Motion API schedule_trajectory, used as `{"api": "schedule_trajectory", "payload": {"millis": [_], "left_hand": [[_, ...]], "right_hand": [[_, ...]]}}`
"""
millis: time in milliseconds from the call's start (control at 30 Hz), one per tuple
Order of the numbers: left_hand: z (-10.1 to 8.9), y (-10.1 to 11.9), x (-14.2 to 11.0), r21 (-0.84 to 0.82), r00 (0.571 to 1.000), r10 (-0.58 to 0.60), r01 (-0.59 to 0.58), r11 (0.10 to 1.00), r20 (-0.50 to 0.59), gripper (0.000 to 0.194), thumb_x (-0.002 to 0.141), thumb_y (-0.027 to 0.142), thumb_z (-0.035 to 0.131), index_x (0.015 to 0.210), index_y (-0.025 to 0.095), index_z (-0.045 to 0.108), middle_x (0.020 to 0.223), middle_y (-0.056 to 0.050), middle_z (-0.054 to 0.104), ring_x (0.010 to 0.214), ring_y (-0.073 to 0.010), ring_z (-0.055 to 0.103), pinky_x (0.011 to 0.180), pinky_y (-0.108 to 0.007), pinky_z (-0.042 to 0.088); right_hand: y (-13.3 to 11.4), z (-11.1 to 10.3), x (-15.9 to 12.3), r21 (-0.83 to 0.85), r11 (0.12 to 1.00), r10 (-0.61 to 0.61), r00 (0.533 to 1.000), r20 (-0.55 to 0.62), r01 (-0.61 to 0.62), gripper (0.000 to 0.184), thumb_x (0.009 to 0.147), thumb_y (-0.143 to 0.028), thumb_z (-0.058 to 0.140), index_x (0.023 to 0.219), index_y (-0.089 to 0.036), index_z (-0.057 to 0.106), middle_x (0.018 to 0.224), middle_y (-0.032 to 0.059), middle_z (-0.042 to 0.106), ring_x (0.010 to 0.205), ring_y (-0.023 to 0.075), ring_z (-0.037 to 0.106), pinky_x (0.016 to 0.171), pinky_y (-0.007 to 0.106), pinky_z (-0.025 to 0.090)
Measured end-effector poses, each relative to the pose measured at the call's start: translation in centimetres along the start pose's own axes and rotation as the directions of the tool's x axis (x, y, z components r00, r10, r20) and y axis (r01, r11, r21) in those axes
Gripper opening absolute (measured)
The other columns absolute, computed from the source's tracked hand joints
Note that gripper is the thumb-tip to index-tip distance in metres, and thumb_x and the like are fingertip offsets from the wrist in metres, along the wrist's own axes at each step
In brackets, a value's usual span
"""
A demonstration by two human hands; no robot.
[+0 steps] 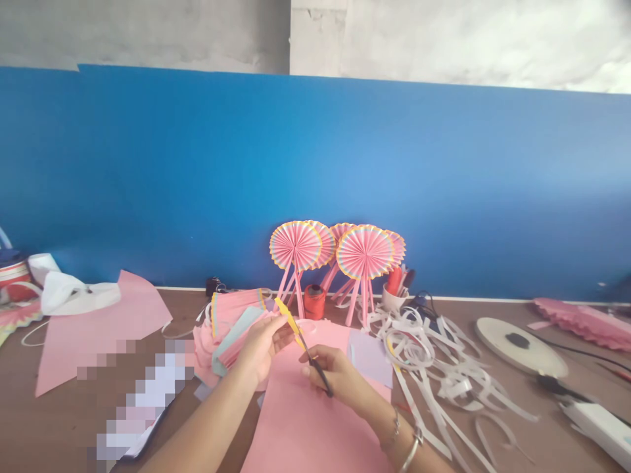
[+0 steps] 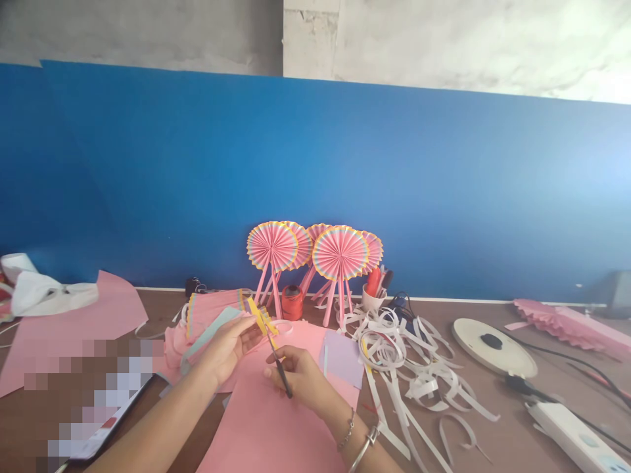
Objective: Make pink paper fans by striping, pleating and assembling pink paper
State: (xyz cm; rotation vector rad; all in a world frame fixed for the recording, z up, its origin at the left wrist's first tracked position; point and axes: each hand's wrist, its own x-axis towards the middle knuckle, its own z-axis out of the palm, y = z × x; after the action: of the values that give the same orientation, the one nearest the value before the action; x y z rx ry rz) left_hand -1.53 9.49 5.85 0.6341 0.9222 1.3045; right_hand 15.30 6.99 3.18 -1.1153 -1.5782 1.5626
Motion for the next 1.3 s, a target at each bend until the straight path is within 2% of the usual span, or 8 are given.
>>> {"api": "schedule_trajectory", "payload": {"millis": [600, 1300], "left_hand": [[-0.05, 0.02, 0.06, 0.022, 1.0, 0.0, 0.0, 1.0, -0.009, 0.019, 0.065, 0.023, 0.074, 0.074, 0.014, 0.06, 0.078, -0.008, 0.072, 0.077, -0.0192, 0.069, 0.07, -0.026, 0.052], [-0.3, -0.21, 0.32, 0.039, 1.0, 0.005, -0.004, 0.999, -0.021, 0.019, 0.065, 0.023, 0.074, 0.075, 0.015, 0.06, 0.077, -0.008, 0.072, 0.075, -0.0194, 0.069, 0.069, -0.027, 0.054]], "right_hand": [[0.54, -0.38, 0.27, -0.019, 1.0, -0.006, 1.0, 0.012, 0.006, 0.047, 0.066, -0.052, 0.07, 0.09, -0.014, 0.059, 0.051, -0.0045, 0.055, 0.041, 0.0075, 0.047, 0.043, 0.02, 0.037], [0.47, -0.31, 0.37, 0.016, 1.0, 0.024, 0.999, -0.032, -0.023, 0.045, 0.058, -0.05, 0.076, 0.082, -0.015, 0.06, 0.047, -0.0087, 0.046, 0.039, 0.0066, 0.044, 0.039, 0.02, 0.034]]}}
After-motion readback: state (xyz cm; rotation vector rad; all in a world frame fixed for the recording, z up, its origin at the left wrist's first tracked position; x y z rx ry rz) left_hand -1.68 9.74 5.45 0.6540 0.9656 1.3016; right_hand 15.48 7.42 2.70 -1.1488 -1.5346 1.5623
